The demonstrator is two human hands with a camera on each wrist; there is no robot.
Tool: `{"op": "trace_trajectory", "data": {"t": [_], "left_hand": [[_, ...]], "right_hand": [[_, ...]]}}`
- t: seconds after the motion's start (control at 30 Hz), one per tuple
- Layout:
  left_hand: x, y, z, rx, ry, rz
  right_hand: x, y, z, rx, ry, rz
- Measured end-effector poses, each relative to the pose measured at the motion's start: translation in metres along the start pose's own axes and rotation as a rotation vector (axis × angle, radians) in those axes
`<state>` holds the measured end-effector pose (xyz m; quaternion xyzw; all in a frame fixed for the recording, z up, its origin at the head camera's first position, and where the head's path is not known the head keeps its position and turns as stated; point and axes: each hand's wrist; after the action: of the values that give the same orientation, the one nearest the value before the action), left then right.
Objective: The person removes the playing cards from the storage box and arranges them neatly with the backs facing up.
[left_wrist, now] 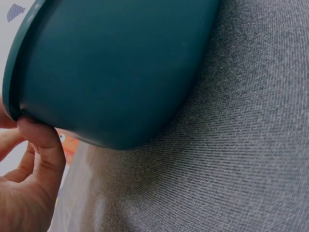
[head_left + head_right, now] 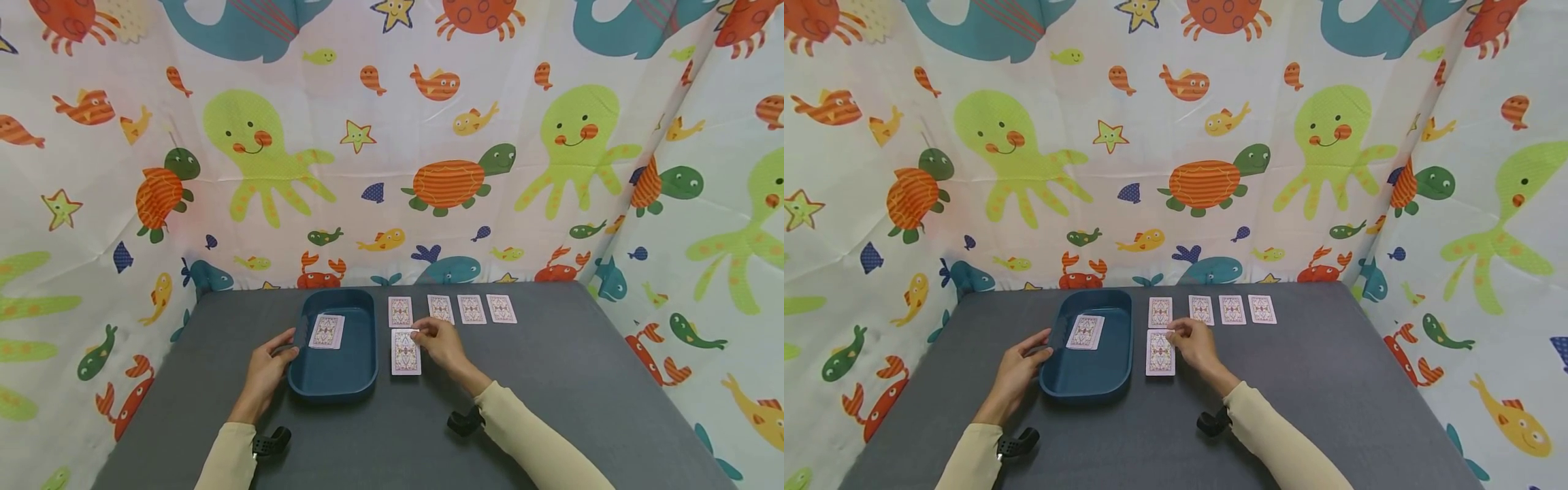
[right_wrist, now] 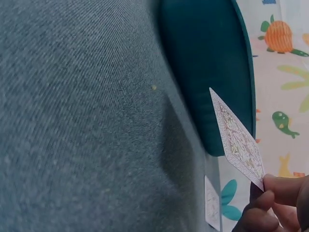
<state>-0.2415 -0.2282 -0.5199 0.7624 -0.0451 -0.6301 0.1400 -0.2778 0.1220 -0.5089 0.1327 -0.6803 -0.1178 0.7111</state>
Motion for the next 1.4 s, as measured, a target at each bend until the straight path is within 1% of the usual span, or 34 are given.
{"op": "trace_trajectory", "data": {"t": [0.27, 0.5, 0.77, 1.0, 1.17, 1.4], "left_hand": [[0.000, 0.000, -0.001, 0.007, 0.003, 0.004], [-0.001, 0.000, 0.000, 0.003, 0.003, 0.002], [0.000, 0.000, 0.000, 0.002, -0.006, 0.005], [0.000, 0.000, 0.000, -0.002, -0.002, 0.009], [0.000, 0.000, 0.000, -0.002, 0.004, 0.019], [0.000, 0.000, 0.000, -0.002, 0.007, 0.019]], "right_hand": [[-0.012, -0.003, 0.006, 0.024, -0.048, 0.038], [-0.017, -0.003, 0.010, 0.056, -0.067, 0.004], [-0.022, -0.006, 0.017, 0.034, -0.090, -0.035], [-0.023, -0.008, 0.022, 0.014, -0.088, -0.084], [-0.024, -0.009, 0.025, 0.021, -0.082, -0.101], [-0.027, -0.009, 0.030, -0.001, -0.037, -0.154]]}}
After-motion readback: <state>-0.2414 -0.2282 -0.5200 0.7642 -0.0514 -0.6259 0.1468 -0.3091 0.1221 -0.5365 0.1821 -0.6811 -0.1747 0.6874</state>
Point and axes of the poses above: each hand's wrist, its own z-axis towards the middle knuckle, its own y-axis out of the back of the hand, x = y × z, and after that the axes turned 2 degrees about z, right-handed
